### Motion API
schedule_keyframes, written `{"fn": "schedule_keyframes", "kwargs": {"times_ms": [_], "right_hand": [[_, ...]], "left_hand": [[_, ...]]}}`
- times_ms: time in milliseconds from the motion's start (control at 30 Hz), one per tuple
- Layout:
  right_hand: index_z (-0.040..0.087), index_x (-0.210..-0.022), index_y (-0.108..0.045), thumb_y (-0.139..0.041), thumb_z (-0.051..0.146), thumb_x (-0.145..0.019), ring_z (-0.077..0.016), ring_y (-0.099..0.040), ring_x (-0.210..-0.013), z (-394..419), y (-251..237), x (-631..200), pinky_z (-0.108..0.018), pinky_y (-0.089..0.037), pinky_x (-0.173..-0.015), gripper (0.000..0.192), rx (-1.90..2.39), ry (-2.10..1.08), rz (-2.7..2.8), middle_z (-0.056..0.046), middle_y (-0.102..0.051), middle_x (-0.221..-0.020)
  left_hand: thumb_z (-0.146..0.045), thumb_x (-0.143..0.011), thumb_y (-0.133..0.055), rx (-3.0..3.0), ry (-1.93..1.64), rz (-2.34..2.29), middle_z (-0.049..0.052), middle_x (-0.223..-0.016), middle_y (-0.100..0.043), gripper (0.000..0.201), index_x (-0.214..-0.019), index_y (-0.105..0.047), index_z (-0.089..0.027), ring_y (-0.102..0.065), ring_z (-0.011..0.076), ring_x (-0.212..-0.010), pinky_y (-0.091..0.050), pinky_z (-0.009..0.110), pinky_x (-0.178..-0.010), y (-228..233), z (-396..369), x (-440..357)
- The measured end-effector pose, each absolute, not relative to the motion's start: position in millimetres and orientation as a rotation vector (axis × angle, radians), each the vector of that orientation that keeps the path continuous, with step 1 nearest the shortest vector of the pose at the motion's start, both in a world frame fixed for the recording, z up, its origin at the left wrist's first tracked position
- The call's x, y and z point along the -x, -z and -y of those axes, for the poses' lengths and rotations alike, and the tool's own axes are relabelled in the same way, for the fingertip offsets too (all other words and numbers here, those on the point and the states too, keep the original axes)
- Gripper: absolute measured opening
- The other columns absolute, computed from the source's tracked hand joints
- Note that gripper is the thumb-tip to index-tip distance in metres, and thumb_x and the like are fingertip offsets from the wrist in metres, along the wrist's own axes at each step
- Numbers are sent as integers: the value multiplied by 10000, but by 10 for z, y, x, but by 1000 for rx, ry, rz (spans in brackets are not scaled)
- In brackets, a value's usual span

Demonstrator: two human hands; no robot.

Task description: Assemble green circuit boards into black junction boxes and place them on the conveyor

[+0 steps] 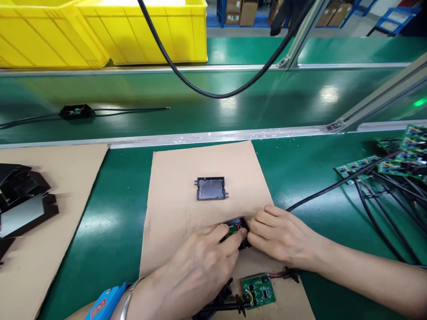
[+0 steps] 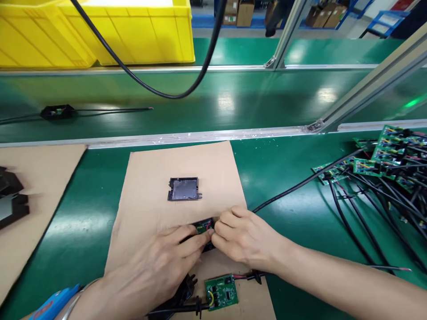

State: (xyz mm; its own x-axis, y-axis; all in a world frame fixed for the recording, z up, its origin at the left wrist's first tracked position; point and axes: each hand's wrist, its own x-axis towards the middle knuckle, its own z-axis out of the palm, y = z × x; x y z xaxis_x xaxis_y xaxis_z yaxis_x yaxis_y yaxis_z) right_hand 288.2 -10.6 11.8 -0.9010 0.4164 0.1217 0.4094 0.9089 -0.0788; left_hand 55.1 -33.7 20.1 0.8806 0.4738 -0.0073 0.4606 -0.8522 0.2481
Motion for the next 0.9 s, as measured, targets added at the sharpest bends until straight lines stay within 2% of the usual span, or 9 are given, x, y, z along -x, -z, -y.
{"fn": "schedule_keyframes", "kwargs": {"times_ms": [100, 200, 300, 400, 500, 567, 700, 800, 900], "right_hand": [[168, -833, -585, -385, 91, -945, -183, -421, -730, 115, -112, -2901, -342, -286, -659, 242, 723, -159, 2916, -44, -564, -790], [169, -819, -586, -417, 88, -905, -178, -439, -757, 93, -136, -2939, -325, -328, -691, 207, 910, -466, 2815, -50, -563, -826], [162, -954, -620, -457, 100, -878, -192, -465, -813, 84, -160, -2960, -334, -360, -742, 190, 1033, -633, 2709, -60, -572, -863], [149, -1053, -619, -441, 81, -877, -202, -473, -851, 102, -137, -2961, -341, -369, -763, 260, 1043, -646, 2667, -76, -581, -894], [142, -986, -629, -397, 32, -865, -191, -446, -799, 110, -82, -2963, -326, -356, -722, 284, 1004, -596, 2687, -70, -571, -854], [153, -912, -623, -380, -3, -841, -180, -425, -764, 98, -65, -2969, -318, -334, -693, 297, 980, -550, 2716, -55, -560, -818], [175, -834, -596, -401, 7, -814, -179, -430, -761, 79, -150, -2944, -321, -328, -690, 258, 1021, -603, 2716, -45, -556, -795], [165, -972, -570, -489, 118, -811, -201, -470, -837, 117, -245, -2850, -343, -378, -766, 186, 1204, -778, 2551, -67, -569, -884], [157, -1047, -528, -524, 155, -761, -221, -492, -895, 162, -255, -2711, -364, -401, -803, 286, 1325, -845, 2425, -80, -561, -949]], "left_hand": [[-112, -898, -456, -2789, -133, -728, 109, -1218, -607, 263, -1112, -610, -108, -573, 242, -1009, -537, 382, -853, -193, 347, -547], [-124, -906, -472, -2737, -217, -711, 76, -1292, -584, 229, -1086, -613, -137, -578, 223, -1058, -531, 354, -905, -177, 338, -511], [-178, -929, -474, -2672, -276, -802, 105, -1235, -596, 195, -1081, -584, -127, -605, 218, -1004, -559, 355, -850, -178, 321, -484], [-190, -928, -473, -2652, -217, -876, 120, -1159, -600, 242, -1145, -552, -119, -611, 226, -944, -575, 357, -756, -196, 319, -494], [-112, -914, -447, -2738, -226, -767, 96, -1164, -615, 302, -1194, -559, -123, -576, 231, -1034, -529, 371, -889, -214, 329, -520], [-105, -912, -444, -2795, -272, -743, 78, -1192, -621, 284, -1151, -596, -133, -545, 239, -1091, -483, 393, -963, -223, 332, -534], [-111, -898, -473, -2806, -238, -759, 55, -1159, -639, 225, -1045, -642, -141, -529, 259, -1113, -479, 405, -959, -227, 319, -545], [-117, -896, -494, -2797, -212, -727, 67, -1142, -642, 211, -1035, -652, -129, -534, 266, -1121, -487, 397, -964, -205, 307, -542], [-161, -906, -521, -2793, -253, -728, 79, -1133, -649, 187, -1023, -662, -125, -544, 266, -1131, -491, 394, -976, -176, 298, -528]]}}
